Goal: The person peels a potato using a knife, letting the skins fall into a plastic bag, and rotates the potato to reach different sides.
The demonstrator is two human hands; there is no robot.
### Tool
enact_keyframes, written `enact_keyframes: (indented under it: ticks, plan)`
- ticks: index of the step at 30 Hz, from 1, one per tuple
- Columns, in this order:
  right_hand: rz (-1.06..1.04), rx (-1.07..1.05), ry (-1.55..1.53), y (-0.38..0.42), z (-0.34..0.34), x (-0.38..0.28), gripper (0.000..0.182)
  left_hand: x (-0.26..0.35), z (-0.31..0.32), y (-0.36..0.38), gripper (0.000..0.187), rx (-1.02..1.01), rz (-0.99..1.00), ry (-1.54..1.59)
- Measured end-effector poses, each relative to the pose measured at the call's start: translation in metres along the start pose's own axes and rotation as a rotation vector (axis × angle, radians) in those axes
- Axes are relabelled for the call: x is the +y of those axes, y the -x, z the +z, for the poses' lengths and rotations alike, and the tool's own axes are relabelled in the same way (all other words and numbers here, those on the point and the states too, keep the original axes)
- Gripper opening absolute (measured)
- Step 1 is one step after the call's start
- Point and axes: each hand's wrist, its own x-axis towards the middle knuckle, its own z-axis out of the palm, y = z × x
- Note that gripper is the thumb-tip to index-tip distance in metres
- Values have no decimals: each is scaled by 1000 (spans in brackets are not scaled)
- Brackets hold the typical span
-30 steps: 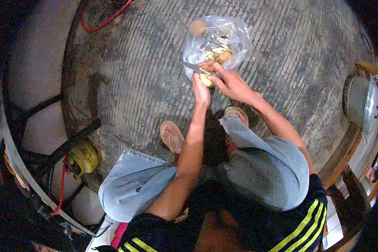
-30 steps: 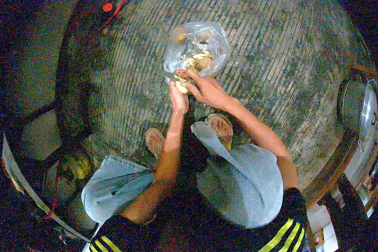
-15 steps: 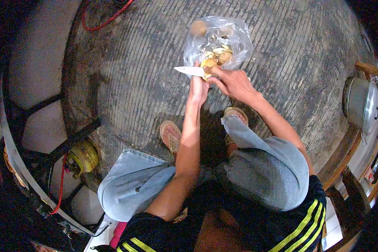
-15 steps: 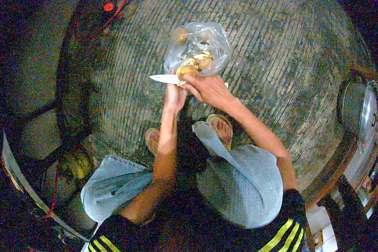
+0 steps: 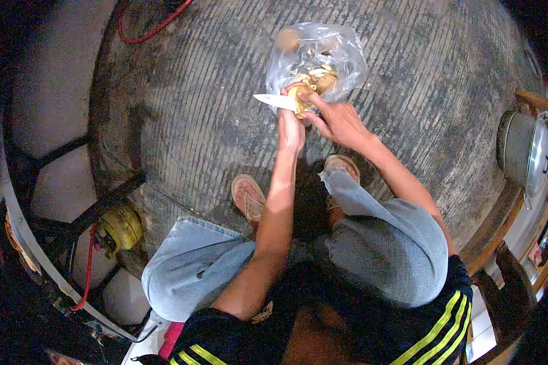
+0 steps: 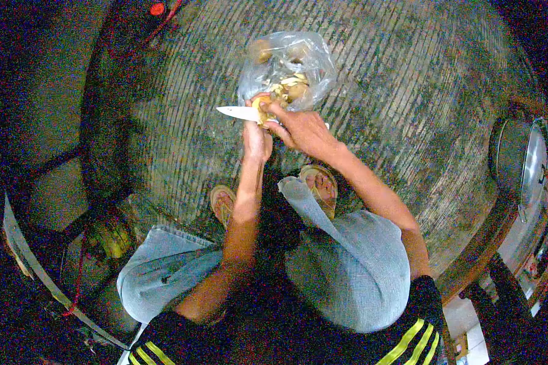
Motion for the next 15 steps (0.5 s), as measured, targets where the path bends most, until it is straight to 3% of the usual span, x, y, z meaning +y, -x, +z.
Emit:
enact_keyframes:
  ticks: [9,15]
  plan:
    - [90,-40,-120,-5,-6,0,42,-5,0,4,36,-9,30,-56]
    - [88,-58,-184,-2,-8,-1,52,-11,-7,-1,41,29,28,46]
